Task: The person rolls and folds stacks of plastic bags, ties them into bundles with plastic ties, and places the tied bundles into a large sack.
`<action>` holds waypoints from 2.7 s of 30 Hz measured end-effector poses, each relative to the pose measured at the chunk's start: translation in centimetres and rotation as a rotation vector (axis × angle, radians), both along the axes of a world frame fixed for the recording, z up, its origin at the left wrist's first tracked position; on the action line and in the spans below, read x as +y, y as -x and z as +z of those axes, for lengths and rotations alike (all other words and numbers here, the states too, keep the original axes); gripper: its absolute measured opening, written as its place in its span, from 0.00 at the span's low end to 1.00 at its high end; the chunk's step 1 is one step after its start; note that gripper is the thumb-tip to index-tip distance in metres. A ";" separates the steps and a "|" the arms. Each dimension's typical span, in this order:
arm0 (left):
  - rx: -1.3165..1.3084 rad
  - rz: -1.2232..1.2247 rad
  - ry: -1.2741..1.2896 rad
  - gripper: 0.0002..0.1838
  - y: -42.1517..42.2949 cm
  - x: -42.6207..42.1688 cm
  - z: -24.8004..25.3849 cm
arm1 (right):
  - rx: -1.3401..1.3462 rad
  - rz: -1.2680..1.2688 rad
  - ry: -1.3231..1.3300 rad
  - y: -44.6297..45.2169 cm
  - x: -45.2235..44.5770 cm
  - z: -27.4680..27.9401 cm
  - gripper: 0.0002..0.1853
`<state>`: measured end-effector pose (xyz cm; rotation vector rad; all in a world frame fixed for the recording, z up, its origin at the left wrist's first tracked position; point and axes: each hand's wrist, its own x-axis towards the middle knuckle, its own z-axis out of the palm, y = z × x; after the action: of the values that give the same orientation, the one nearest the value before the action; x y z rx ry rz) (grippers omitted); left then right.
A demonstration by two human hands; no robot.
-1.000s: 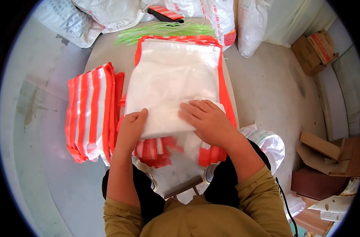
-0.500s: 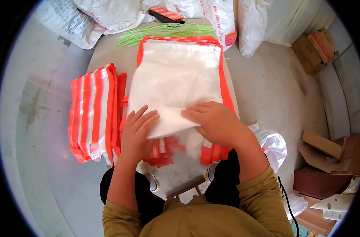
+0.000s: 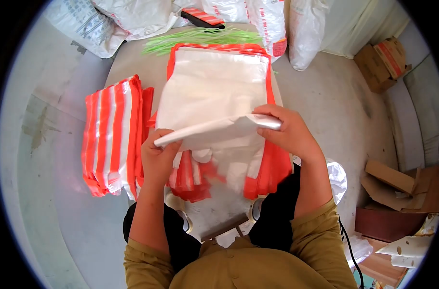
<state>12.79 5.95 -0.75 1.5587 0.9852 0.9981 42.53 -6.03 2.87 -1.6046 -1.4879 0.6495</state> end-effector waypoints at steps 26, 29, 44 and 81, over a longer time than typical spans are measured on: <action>-0.145 0.273 -0.076 0.15 -4.3 -0.1 -1.3 | 0.048 -0.451 0.057 0.2 -0.2 -3.1 0.24; -0.117 0.276 -0.118 0.14 -4.2 -0.1 -1.5 | 0.136 -0.466 0.012 0.4 -0.2 -3.1 0.18; -0.116 0.286 -0.190 0.10 -4.3 -0.4 -1.2 | 0.582 -0.270 0.053 -1.2 -0.2 -4.3 0.05; 0.055 0.315 -0.063 0.25 -2.8 0.1 -2.7 | 0.395 -0.199 -0.052 0.0 3.4 -5.9 0.16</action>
<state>15.63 6.10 -3.40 1.5177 1.2761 1.2168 42.49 -2.64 -3.06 -1.4599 -1.0356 0.7562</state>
